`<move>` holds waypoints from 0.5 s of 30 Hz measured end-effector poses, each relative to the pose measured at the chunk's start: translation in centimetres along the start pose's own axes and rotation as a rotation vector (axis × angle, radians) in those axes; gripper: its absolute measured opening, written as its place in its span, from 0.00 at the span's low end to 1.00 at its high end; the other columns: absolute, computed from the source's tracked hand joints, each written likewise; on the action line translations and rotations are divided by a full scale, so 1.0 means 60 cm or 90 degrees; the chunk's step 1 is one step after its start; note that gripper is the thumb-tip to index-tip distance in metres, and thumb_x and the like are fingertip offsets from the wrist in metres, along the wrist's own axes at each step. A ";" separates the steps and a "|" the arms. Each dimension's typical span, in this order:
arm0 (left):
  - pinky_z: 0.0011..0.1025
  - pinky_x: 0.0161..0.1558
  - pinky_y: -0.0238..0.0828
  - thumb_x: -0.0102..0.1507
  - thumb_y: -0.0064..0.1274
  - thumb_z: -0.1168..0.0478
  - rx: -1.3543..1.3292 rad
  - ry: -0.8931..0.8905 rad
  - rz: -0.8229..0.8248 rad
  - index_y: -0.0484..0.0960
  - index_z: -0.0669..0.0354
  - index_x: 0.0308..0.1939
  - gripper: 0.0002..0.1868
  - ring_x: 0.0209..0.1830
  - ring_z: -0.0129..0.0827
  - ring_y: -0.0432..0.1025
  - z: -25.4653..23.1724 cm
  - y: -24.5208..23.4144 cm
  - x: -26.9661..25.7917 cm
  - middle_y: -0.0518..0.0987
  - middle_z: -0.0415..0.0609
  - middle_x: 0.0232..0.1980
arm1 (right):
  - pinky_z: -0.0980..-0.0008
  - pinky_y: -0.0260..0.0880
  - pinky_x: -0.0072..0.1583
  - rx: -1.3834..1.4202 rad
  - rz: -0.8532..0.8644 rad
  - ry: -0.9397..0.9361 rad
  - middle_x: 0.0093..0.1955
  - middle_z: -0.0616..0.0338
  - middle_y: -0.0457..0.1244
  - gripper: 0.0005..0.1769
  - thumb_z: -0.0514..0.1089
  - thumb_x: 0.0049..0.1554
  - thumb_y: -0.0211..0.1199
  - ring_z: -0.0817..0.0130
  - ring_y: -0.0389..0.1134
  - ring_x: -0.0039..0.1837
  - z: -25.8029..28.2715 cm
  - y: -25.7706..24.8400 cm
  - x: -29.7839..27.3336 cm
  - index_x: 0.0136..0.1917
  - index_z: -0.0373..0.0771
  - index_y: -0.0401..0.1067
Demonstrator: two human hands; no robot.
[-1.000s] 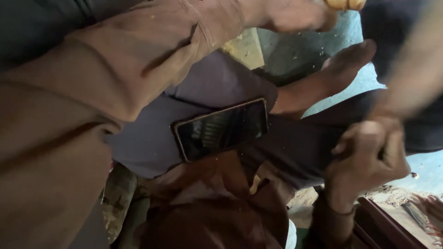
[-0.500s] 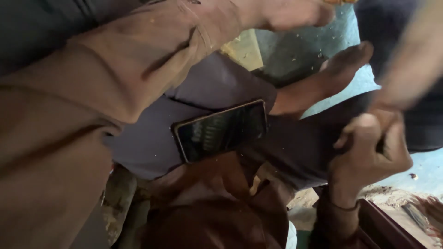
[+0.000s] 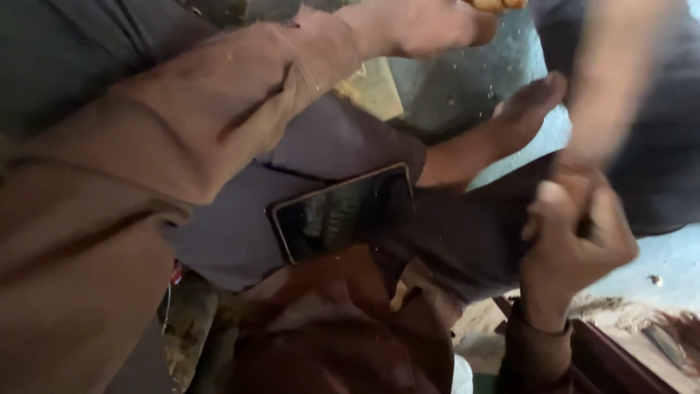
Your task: Using a mallet to work on a small piece of wood held in the hand.
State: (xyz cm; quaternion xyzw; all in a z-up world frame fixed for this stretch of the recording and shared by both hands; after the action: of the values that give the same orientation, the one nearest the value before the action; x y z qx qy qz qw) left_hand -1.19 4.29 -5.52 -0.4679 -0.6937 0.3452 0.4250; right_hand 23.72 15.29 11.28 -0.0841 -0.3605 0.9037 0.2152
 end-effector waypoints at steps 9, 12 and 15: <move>0.33 0.37 0.71 0.74 0.43 0.62 -0.311 -0.107 -0.112 0.81 0.58 0.49 0.10 0.33 0.33 0.76 0.022 0.004 0.016 0.79 0.46 0.37 | 0.74 0.59 0.37 0.398 -0.122 0.159 0.37 0.52 0.60 0.21 0.50 0.70 0.61 0.70 0.59 0.34 -0.052 -0.020 -0.014 0.60 0.27 0.65; 0.33 0.38 0.70 0.71 0.45 0.63 -0.205 -0.044 -0.172 0.81 0.57 0.46 0.08 0.35 0.34 0.76 0.015 -0.013 0.003 0.80 0.45 0.39 | 0.74 0.59 0.37 0.383 -0.121 0.169 0.37 0.52 0.60 0.23 0.51 0.69 0.61 0.70 0.59 0.35 -0.056 -0.011 -0.011 0.60 0.26 0.65; 0.34 0.36 0.70 0.68 0.48 0.62 -0.172 -0.030 -0.209 0.81 0.57 0.41 0.06 0.34 0.35 0.76 -0.007 -0.031 -0.011 0.80 0.45 0.39 | 0.74 0.58 0.37 0.364 -0.106 0.163 0.37 0.51 0.60 0.24 0.52 0.69 0.63 0.70 0.59 0.34 -0.054 -0.006 -0.013 0.58 0.25 0.66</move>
State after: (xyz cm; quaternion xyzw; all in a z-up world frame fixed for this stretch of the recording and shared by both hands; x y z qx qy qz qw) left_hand -1.32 3.11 -3.87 -0.3930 -0.8105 0.1856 0.3926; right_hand 25.50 17.17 9.16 -0.1036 -0.0679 0.9298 0.3467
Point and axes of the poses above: each hand's wrist, its own x-axis towards the middle knuckle, its own y-axis out of the palm, z = x × y, the point moved 3 cm from there along x, towards the middle knuckle
